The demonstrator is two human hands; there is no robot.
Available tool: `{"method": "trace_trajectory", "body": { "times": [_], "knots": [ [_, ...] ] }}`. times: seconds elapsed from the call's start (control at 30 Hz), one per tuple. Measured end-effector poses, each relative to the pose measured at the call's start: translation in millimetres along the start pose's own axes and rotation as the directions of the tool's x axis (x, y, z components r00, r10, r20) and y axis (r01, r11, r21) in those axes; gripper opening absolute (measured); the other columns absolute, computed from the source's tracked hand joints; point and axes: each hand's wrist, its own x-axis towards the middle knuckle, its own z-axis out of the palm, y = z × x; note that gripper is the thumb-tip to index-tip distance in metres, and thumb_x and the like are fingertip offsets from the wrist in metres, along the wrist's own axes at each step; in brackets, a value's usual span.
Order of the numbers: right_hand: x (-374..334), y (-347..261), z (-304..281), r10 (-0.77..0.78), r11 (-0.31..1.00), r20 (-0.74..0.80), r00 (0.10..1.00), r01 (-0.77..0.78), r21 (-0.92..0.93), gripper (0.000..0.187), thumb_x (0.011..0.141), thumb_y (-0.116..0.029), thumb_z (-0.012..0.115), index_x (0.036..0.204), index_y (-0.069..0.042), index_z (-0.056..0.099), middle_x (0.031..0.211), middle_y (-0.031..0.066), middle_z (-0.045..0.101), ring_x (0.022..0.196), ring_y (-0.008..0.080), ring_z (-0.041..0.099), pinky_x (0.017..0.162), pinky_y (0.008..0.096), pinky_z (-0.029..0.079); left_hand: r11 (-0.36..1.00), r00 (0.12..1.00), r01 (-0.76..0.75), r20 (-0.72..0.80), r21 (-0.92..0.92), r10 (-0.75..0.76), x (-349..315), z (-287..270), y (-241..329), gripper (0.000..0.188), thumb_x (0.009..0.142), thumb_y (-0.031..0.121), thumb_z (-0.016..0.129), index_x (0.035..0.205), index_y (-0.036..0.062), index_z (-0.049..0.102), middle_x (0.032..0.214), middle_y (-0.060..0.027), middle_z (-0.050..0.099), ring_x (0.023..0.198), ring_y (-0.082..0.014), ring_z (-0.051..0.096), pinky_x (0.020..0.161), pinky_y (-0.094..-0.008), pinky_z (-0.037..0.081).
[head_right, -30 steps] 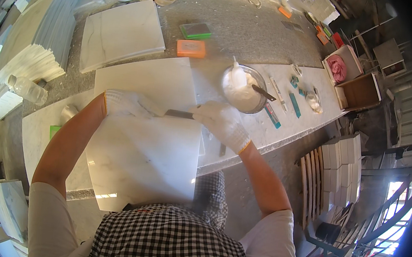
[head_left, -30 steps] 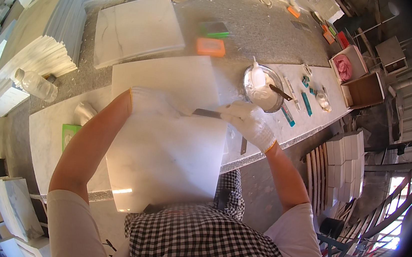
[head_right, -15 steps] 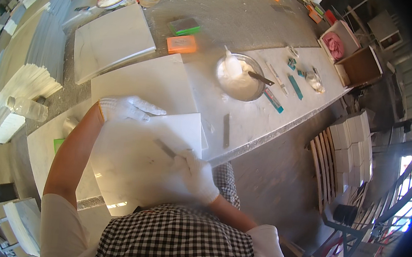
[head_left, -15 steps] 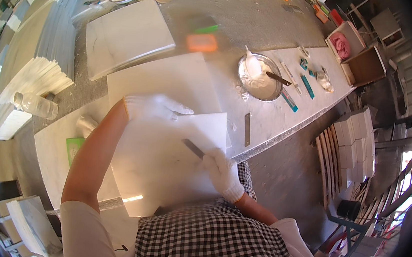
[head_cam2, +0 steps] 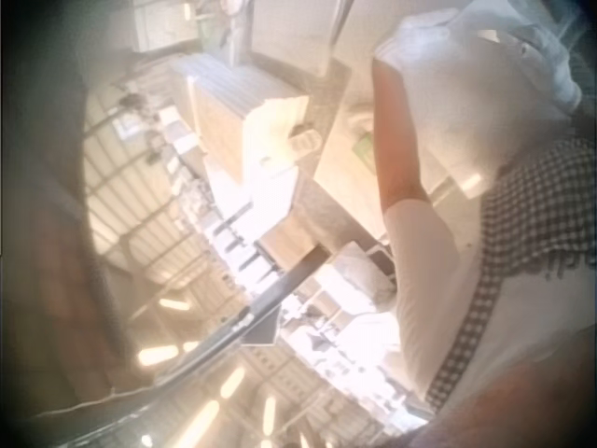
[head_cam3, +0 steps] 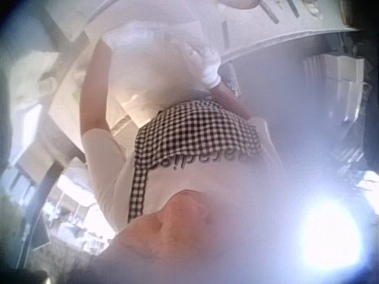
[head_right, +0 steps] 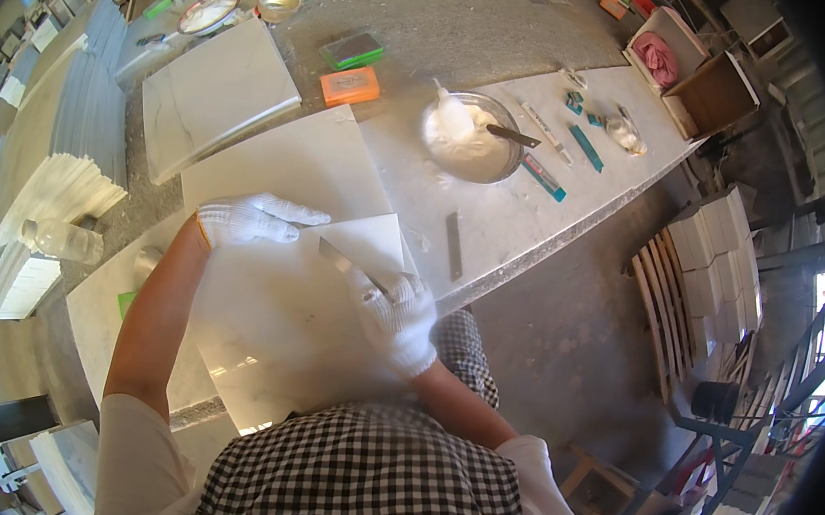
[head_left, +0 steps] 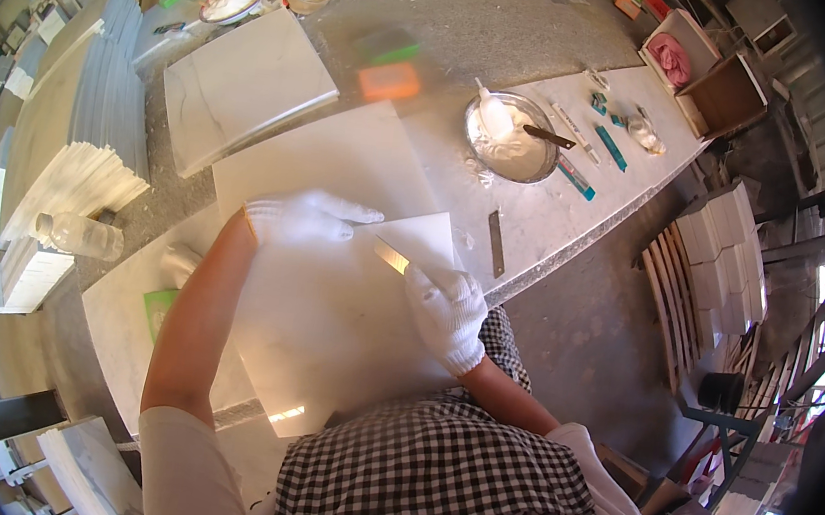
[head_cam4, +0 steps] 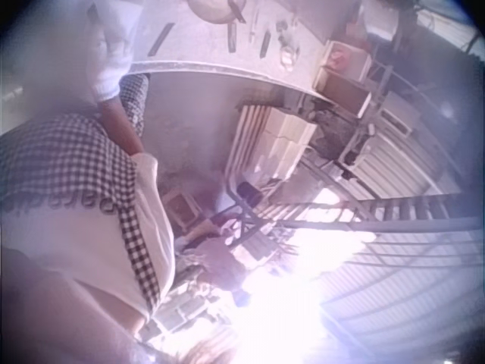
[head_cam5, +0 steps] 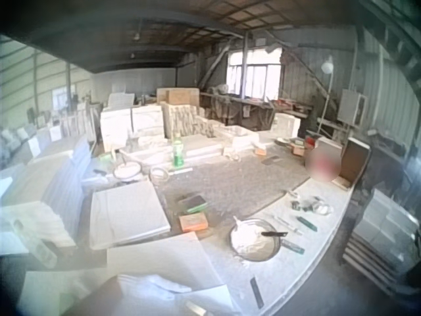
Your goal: The person repeatedly rubs a white rectangular tile with a green abrasive block and then scrapes the surface with a metal scraper. The person alternates between rubbing and scraping motions across the tile's surface.
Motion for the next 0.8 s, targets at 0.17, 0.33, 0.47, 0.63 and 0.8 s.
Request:
{"method": "trace_trajectory", "body": {
  "times": [0.17,0.33,0.47,0.63,0.8],
  "knots": [
    [-8,-2,0,-0.062,0.996,-0.074,0.995,0.066,0.055,0.031,0.087,-0.014,0.075,0.118,-0.012,0.072,0.1,0.0104,0.07,0.083,0.0327,0.068,0.07,0.0447,0.055,1.0,1.0,-0.01,-0.007,-0.022,0.01,0,1,-1,0.047,0.101,0.002,0.057,0.147,-0.0013,0.054,0.153,-0.011,0.055,0.143,-0.0222,0.049,0.117,-0.0347,0.039],
    [-12,1,-10,0.102,0.995,0.105,0.989,-0.104,0.011,0.021,0.088,-0.016,0.076,0.107,-0.008,0.071,0.094,0.0121,0.07,0.074,0.0329,0.069,0.06,0.042,0.054,0.988,0.997,0.072,-0.015,-0.136,-0.074,5,3,-9,0.047,0.1,0.0,0.057,0.147,-0.0027,0.054,0.153,-0.0118,0.055,0.142,-0.0221,0.049,0.117,-0.0342,0.038],
    [-17,-6,-19,0.031,0.999,0.119,0.992,-0.028,-0.023,0.017,0.086,-0.016,0.077,0.1,-0.007,0.071,0.09,0.012,0.069,0.065,0.0325,0.067,0.053,0.0397,0.052,0.998,0.999,-0.027,-0.015,0.053,0.028,3,0,-9,0.046,0.1,-0.003,0.055,0.146,-0.0036,0.054,0.152,-0.0117,0.055,0.141,-0.0211,0.05,0.117,-0.0329,0.039],
    [-11,0,-19,-0.051,0.998,0.042,0.998,0.052,-0.028,0.018,0.086,-0.014,0.077,0.103,-0.01,0.074,0.088,0.0088,0.068,0.071,0.0287,0.067,0.057,0.0411,0.053,0.99,0.999,0.044,-0.009,-0.135,-0.046,5,1,-7,0.047,0.1,-0.002,0.056,0.147,-0.0028,0.054,0.152,-0.0113,0.056,0.141,-0.0216,0.05,0.116,-0.0332,0.04],
    [0,1,-3,-0.025,0.997,-0.035,0.999,0.022,-0.073,0.031,0.085,-0.012,0.077,0.116,-0.015,0.074,0.09,0.0081,0.068,0.076,0.03,0.067,0.062,0.0416,0.054,0.999,1.0,0.009,-0.015,-0.049,-0.01,4,-2,-9,0.048,0.099,0.001,0.059,0.147,-0.0013,0.055,0.152,-0.0097,0.056,0.14,-0.0209,0.051,0.116,-0.0337,0.04]
  ]
}}
